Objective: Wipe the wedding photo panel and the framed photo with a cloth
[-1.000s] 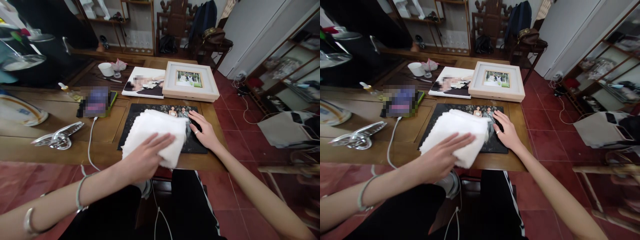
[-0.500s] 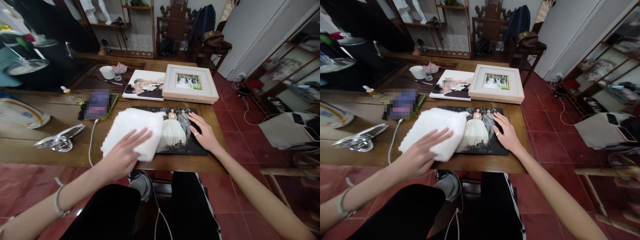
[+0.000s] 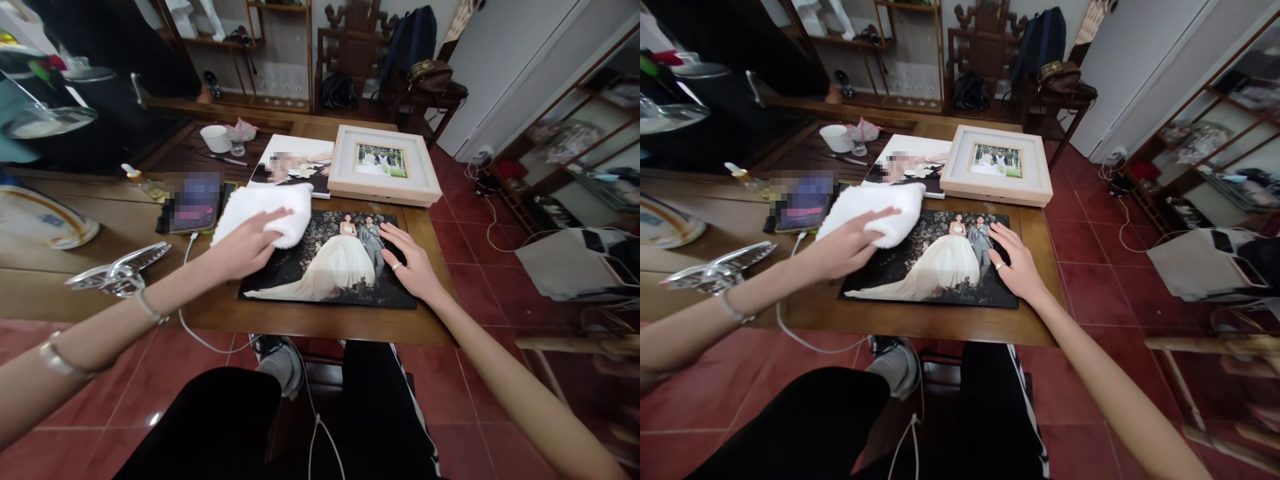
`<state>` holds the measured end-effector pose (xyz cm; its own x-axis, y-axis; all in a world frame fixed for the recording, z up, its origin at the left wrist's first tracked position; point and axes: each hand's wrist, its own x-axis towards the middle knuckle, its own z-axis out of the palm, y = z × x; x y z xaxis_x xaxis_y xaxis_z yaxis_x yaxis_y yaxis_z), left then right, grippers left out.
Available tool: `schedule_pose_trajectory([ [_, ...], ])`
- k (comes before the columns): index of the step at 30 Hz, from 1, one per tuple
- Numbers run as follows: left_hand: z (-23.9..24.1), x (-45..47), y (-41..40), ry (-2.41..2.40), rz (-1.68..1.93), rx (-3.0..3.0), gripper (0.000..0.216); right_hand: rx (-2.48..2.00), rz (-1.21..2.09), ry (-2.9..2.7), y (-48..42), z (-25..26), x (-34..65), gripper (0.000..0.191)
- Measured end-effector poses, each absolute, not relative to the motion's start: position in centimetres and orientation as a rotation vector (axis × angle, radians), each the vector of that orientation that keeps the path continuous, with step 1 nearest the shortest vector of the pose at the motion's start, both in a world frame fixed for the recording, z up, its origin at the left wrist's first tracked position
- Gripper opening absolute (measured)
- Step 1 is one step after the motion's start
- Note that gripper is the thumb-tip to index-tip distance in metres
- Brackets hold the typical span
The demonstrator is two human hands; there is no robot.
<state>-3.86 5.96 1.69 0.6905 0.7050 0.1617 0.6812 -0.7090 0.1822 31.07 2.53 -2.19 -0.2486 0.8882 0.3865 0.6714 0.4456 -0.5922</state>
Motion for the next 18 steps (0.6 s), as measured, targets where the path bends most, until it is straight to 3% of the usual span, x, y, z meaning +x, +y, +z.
schedule_pose_trajectory([
  [6,1.2,-4.7,7.8,1.139,0.289,2.794,0.033,-1.316,0.415,-1.997,2.5,-2.2,31.1,0.037],
  [14,0.6,-5.4,-4.5,1.001,0.326,2.924,0.019,-1.327,0.405,-1.985,2.4,-2.1,30.9,0.037],
  [18,0.8,-4.2,-6.0,0.950,0.340,2.953,0.021,-1.318,0.383,-1.997,2.4,-2.2,31.0,0.038],
])
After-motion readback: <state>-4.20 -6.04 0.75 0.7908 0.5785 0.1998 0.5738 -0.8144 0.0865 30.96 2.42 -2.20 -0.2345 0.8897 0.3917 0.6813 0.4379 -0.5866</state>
